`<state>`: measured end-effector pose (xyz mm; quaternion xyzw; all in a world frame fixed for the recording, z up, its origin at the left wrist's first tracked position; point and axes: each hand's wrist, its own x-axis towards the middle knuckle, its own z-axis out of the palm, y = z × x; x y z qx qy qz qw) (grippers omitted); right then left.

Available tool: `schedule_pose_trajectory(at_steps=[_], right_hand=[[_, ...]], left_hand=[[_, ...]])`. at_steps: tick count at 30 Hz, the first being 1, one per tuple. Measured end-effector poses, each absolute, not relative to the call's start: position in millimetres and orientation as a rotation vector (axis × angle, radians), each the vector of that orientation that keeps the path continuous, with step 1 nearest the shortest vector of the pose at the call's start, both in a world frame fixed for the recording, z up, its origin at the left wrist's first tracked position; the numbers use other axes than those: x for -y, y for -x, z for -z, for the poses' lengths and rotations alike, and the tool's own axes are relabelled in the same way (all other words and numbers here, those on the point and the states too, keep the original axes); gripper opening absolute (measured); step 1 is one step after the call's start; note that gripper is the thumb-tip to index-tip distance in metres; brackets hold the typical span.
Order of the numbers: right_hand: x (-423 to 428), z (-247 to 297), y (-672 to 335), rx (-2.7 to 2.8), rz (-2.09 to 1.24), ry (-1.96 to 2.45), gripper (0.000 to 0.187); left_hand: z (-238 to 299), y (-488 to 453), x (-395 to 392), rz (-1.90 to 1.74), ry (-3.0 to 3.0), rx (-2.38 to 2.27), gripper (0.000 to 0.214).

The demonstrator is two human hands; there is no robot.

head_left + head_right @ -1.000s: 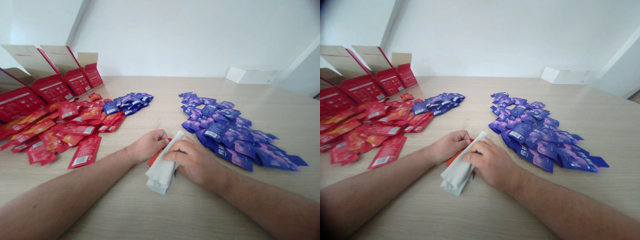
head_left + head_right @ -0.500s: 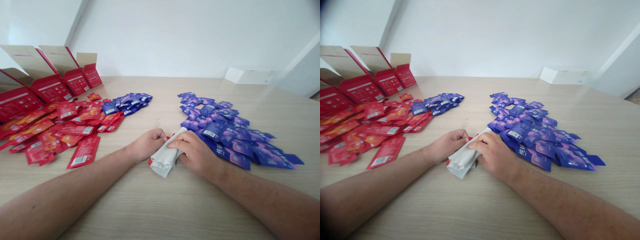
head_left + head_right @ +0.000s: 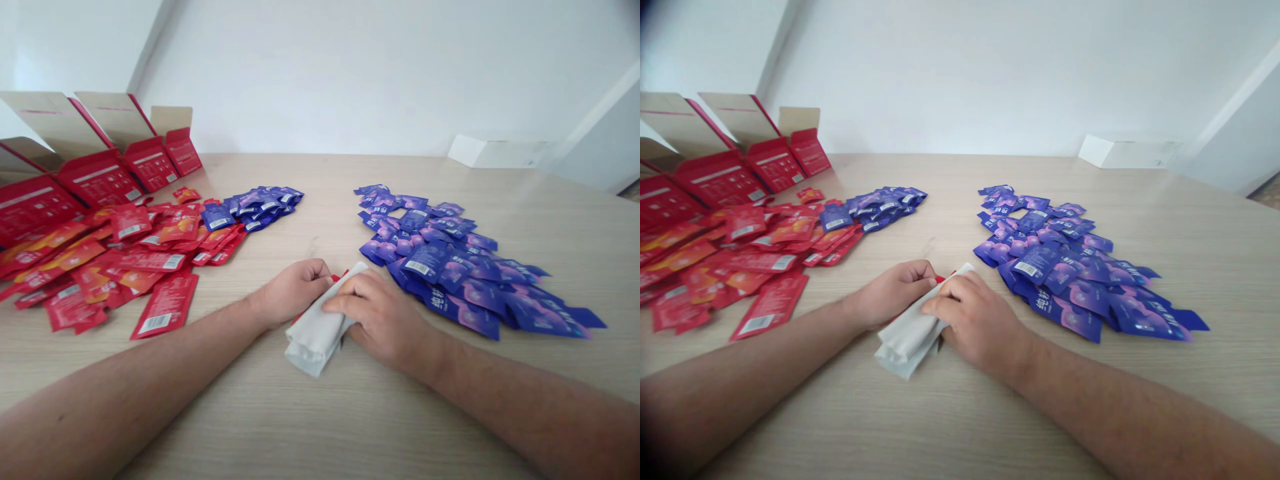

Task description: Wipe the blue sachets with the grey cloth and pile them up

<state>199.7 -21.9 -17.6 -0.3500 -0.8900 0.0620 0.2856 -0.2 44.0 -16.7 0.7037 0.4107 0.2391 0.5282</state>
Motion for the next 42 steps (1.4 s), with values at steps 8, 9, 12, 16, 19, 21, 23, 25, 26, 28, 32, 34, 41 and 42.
schedule_pose_trajectory(at_steps=[8, 9, 12, 16, 19, 21, 23, 25, 26, 28, 32, 34, 41, 42], right_hand=[[19.4, 17.1, -202.8, 2.312, -0.15, 1.032, 0.038], [19.8, 17.4, -202.4, 2.304, -0.15, 1.039, 0.038], [25.0, 16.4, -198.1, 2.398, -0.179, 0.905, 0.036], [24.9, 15.2, -199.0, 2.441, -0.183, 0.84, 0.036], [19.9, 16.6, -202.9, 2.319, -0.162, 0.992, 0.039], [20.4, 17.0, -202.3, 2.298, -0.165, 1.006, 0.038], [23.6, 16.5, -200.0, 2.359, -0.186, 0.92, 0.037], [25.6, 15.9, -199.2, 2.434, -0.198, 0.827, 0.036], [25.2, 15.9, -200.0, 2.448, -0.196, 0.817, 0.036], [21.8, 16.5, -203.4, 2.407, -0.18, 0.883, 0.037], [18.5, 18.3, -204.8, 2.305, -0.155, 1.006, 0.037], [23.2, 18.3, -199.5, 2.36, -0.179, 0.935, 0.035], [24.3, 17.5, -202.8, 2.378, -0.197, 0.9, 0.034], [21.3, 16.8, -207.6, 2.323, -0.194, 0.924, 0.035]], left_hand=[[17.7, -0.4, -42.5, -0.564, -1.646, -0.995, 0.019], [17.6, -0.3, -42.5, -0.565, -1.646, -0.997, 0.019], [16.7, 0.2, -43.7, -0.572, -1.718, -0.978, 0.02], [16.6, 0.1, -44.0, -0.575, -1.733, -0.965, 0.019], [16.8, -0.6, -42.7, -0.557, -1.65, -0.987, 0.02], [16.2, -0.8, -42.1, -0.562, -1.645, -0.992, 0.02], [15.3, -0.9, -42.3, -0.569, -1.698, -0.977, 0.02], [14.9, -1.1, -42.7, -0.577, -1.752, -0.957, 0.019], [15.0, -1.3, -43.0, -0.577, -1.762, -0.949, 0.018], [15.7, -1.7, -43.3, -0.575, -1.738, -0.953, 0.018], [16.7, -2.1, -43.1, -0.569, -1.657, -0.988, 0.018], [16.8, -2.0, -42.8, -0.58, -1.673, -0.976, 0.018], [15.9, -1.1, -44.6, -0.588, -1.665, -0.991, 0.021], [12.5, 0.3, -45.8, -0.573, -1.687, -0.997, 0.022]])
